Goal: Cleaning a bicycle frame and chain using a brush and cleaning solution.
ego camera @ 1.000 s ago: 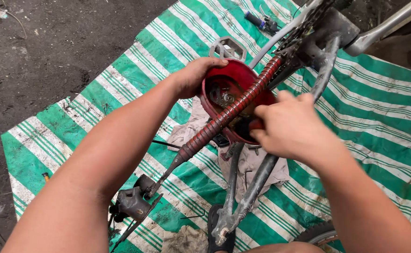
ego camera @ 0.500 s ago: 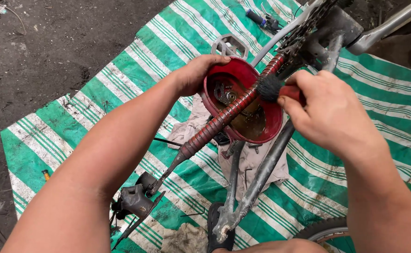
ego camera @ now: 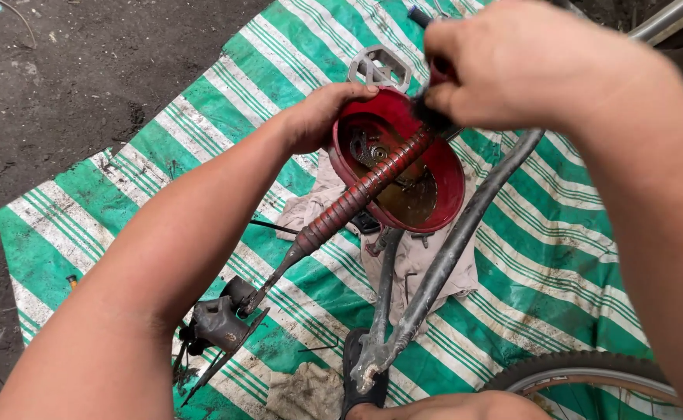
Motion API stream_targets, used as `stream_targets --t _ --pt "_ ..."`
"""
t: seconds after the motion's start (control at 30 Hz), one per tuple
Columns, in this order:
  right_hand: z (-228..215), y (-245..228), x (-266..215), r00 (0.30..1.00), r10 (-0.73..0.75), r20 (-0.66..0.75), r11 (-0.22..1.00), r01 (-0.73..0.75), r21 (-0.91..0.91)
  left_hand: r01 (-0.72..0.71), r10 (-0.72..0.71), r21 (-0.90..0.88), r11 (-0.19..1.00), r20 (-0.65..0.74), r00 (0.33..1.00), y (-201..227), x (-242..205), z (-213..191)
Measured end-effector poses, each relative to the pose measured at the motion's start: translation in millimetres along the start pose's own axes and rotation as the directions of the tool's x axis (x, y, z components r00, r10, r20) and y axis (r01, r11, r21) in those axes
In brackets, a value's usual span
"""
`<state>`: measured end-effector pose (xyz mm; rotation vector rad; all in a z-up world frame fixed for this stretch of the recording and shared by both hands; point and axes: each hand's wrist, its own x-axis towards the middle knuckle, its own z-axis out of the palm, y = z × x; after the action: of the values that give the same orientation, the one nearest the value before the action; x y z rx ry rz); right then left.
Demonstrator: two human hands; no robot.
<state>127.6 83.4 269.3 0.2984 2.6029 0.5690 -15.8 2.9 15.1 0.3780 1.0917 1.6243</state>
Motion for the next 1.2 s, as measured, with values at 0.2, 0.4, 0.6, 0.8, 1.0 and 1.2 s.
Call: stream_targets --t 0.2,0.4,0.6,0.8,1.0,1.2 --pt "7.0 -17.1 23.1 0.993 -0.105 0.057 0.993 0.101 0.064 -0.025 0.024 -0.025 0.999 -0.056 0.998 -3.5 2.7 -5.1" --pt "-20.2 -22.5 23.8 0.998 -0.06 0.02 0.998 0.06 -0.001 -0.006 0.007 -0.027 1.0 0.024 1.0 -3.4 -3.2 -0.4" --pt "12.0 -28.9 47.6 0.991 -0.122 0.06 0.99 0.126 -0.058 -0.004 0.008 -0.116 0.993 0.031 0.999 -5.7 11.9 -0.3" --pt "17.5 29.5 24.9 0.988 0.046 -0.146 0.997 -0.037 0.063 0.03 -0.029 0.007 1.0 -0.042 0.999 10.6 15.5 1.5" --pt "55.4 67.0 17.0 0.914 0.019 -0.405 0.967 0.086 0.241 -0.012 0.013 0.066 0.998 -0.017 1.0 19.8 14.0 4.0" --pt "87.9 65.3 7.9 0.918 0.223 -0.329 0.831 -0.003 0.556 0.01 -0.01 -0.007 1.0 -0.051 0.999 18.4 29.7 4.6"
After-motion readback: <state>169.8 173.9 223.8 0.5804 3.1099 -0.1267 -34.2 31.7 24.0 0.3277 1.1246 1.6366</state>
